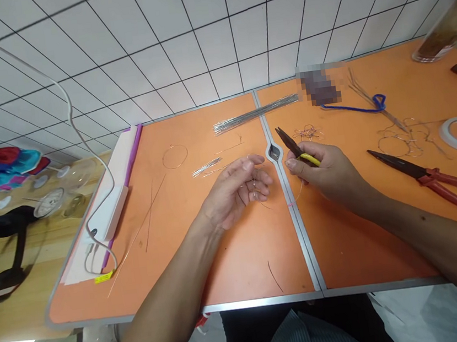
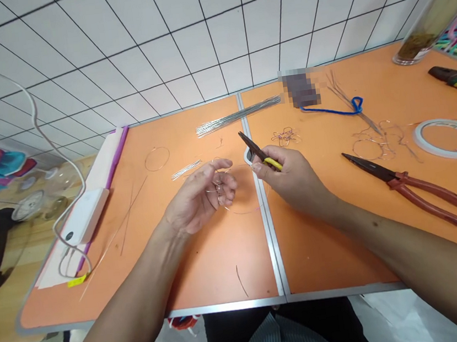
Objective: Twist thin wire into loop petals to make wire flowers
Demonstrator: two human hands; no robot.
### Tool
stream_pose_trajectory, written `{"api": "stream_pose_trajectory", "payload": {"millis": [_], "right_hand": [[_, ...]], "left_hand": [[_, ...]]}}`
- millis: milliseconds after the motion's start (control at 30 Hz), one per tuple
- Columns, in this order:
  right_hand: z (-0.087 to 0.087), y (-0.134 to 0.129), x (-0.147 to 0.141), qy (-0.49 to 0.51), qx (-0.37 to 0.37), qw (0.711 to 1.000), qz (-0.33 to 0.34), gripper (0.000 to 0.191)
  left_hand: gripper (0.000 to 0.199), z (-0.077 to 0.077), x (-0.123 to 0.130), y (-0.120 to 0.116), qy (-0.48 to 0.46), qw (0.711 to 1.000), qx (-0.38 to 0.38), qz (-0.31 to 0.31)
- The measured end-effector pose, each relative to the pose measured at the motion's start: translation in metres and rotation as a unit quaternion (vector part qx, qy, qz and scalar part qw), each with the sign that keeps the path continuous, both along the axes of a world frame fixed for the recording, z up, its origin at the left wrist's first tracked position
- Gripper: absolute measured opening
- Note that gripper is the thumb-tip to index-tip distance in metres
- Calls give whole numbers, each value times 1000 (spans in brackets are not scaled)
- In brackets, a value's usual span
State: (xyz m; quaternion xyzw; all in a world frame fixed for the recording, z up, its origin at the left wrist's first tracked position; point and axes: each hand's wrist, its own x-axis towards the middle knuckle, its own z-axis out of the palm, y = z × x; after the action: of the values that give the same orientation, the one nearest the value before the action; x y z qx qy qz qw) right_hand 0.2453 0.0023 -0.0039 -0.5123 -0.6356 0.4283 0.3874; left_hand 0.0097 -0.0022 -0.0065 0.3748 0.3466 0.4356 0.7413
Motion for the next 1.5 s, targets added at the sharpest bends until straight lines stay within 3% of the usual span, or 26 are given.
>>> {"api": "stream_pose_trajectory", "payload": {"millis": [167, 300, 467, 633, 767, 1267, 1500], "right_hand": [[-3, 0, -1, -22, -23, 998, 52, 24], [-3, 0, -2, -35, -8, 997, 65, 31], [-5, -1, -5, 6, -13, 997, 73, 19], [-3, -1, -3, 67, -50, 995, 46, 22], [-2, 1, -3, 91, -77, 991, 65, 26], [-10, 2, -6, 96, -76, 990, 66, 25], [-7, 1, -6, 91, -85, 989, 74, 29]], "left_hand": [[34, -5, 4, 0, 63, 994, 13, 91], [26, -4, 9, -4, 122, 991, 38, 41], [30, -5, 15, -9, 134, 991, 28, -7], [24, -10, 18, -8, 124, 992, 16, 36], [21, -12, 22, -9, 142, 987, 39, 65], [18, -10, 23, -11, 141, 988, 16, 63], [19, -9, 26, -11, 159, 984, 41, 70]]}}
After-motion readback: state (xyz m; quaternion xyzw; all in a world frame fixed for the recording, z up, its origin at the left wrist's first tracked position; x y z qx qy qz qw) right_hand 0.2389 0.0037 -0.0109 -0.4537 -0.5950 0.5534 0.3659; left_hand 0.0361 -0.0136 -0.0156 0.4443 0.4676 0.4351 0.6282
